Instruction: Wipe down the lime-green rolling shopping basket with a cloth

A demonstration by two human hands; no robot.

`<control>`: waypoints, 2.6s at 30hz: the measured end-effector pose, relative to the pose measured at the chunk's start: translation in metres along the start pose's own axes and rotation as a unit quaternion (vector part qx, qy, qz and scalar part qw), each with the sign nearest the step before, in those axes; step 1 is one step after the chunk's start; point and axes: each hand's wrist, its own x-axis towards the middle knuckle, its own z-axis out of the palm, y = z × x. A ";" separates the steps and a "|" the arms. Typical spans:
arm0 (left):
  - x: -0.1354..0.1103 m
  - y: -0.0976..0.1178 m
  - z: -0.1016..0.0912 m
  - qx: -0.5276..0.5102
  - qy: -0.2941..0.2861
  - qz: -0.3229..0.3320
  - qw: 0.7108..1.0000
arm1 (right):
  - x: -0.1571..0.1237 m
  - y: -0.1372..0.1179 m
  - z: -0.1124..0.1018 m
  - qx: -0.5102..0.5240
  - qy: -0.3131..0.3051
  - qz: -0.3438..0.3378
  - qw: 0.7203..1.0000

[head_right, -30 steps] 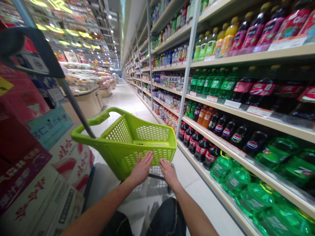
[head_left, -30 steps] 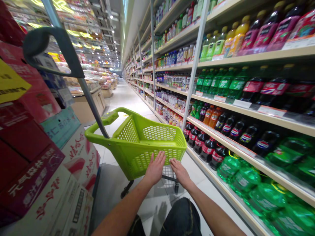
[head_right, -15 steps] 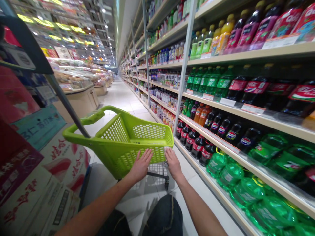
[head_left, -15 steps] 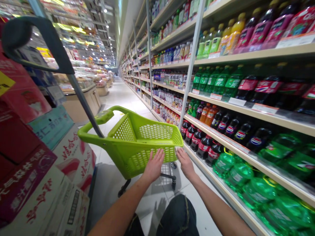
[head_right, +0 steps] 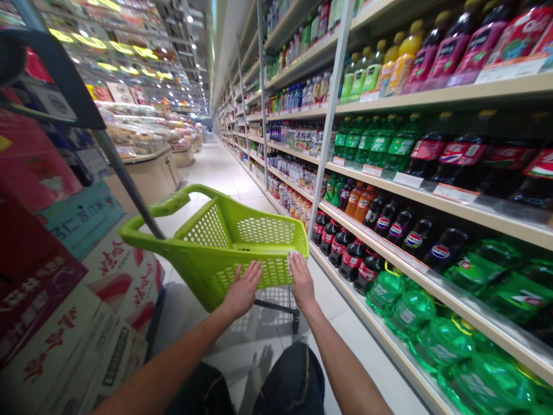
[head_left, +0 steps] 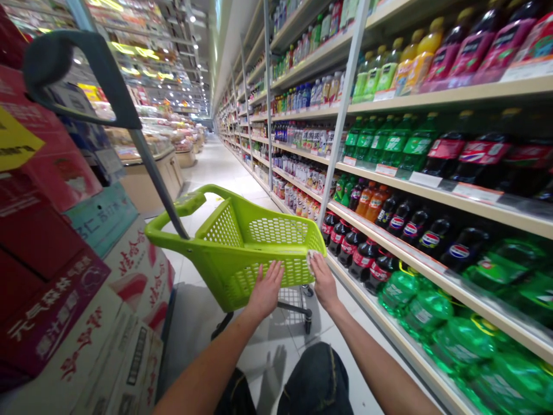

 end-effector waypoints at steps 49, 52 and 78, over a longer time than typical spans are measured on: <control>-0.072 -0.085 -0.011 0.031 0.073 -0.149 0.986 | 0.050 -0.118 0.074 0.089 -0.103 -0.153 0.979; -0.072 -0.087 -0.013 0.036 0.076 -0.158 0.984 | 0.066 -0.128 0.078 0.090 -0.090 -0.162 0.979; -0.113 -0.137 -0.003 0.041 0.104 -0.308 0.945 | 0.112 -0.217 0.119 0.112 -0.095 -0.222 0.964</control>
